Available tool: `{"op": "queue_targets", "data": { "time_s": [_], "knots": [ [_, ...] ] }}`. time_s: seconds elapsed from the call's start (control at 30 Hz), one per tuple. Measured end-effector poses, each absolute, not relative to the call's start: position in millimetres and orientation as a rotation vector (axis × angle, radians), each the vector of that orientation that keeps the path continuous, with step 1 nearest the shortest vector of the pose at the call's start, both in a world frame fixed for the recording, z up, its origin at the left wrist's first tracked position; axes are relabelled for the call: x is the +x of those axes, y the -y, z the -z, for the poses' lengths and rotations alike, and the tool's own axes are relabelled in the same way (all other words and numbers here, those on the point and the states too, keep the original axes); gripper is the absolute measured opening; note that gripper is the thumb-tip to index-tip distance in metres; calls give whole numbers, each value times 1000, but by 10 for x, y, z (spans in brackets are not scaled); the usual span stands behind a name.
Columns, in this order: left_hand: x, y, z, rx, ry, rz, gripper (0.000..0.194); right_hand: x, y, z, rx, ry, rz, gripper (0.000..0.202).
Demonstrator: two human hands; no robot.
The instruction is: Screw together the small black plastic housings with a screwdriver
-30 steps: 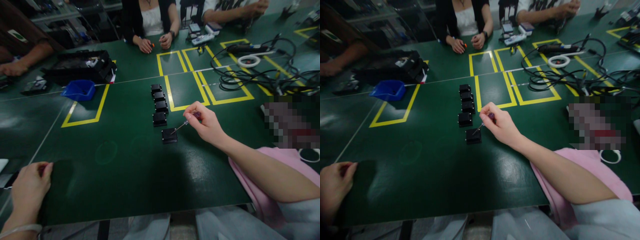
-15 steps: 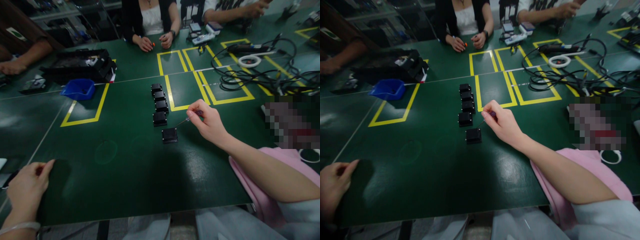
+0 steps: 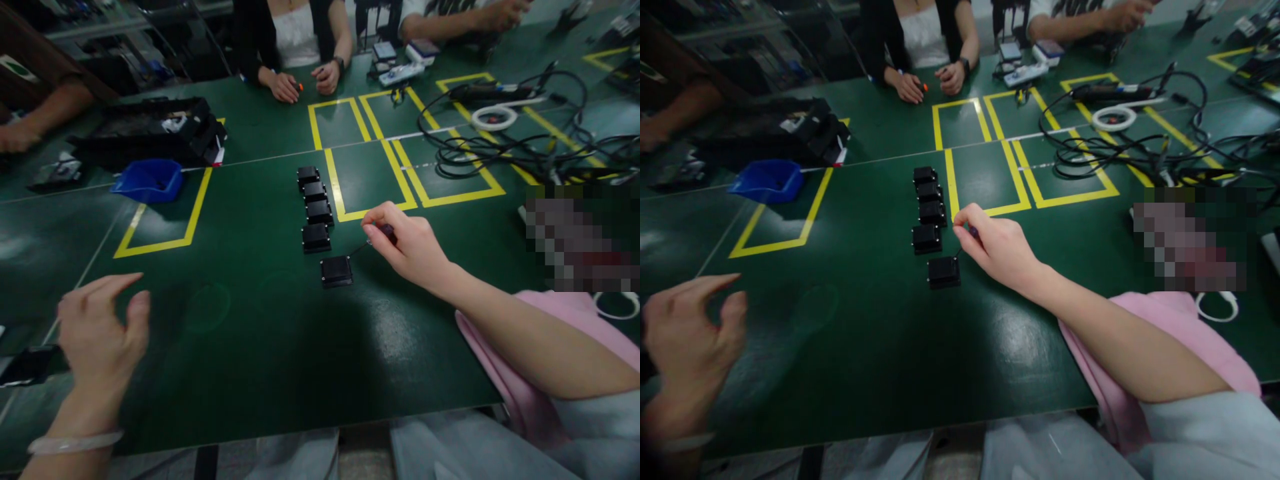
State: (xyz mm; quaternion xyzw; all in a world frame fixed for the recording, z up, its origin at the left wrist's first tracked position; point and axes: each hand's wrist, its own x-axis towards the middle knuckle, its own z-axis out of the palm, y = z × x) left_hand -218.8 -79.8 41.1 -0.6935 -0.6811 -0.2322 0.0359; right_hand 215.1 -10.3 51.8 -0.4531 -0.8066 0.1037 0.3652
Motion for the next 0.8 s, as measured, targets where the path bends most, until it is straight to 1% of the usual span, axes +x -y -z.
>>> {"op": "queue_targets", "data": {
  "time_s": [0.07,0.17,0.23,0.3,0.37,0.47,0.53,0.8],
  "knots": [
    [-1669,669,-476,-2287,1863,643,40,2148,102,-515,-1160,2089,-276,17],
    [-911,492,-482,-2721,1565,595,40,2143,100,-513,-1167,2112,-308,17],
    [-513,389,-430,-2911,1440,544,48,2139,99,-515,-1179,2119,-321,17],
    [-240,303,-354,-2989,1409,498,57,2134,99,-517,-1197,2122,-322,18],
    [-82,239,-278,-3020,1422,437,59,2124,100,-520,-1216,2134,-309,19],
    [23,191,-198,-3082,1438,367,41,2103,106,-530,-1241,2191,-242,20],
    [61,190,-169,-3116,1432,387,35,2096,115,-547,-1236,2225,-213,21],
    [127,257,-90,-3159,1468,605,35,2146,146,-628,-1230,2127,-159,21]
  ]
}}
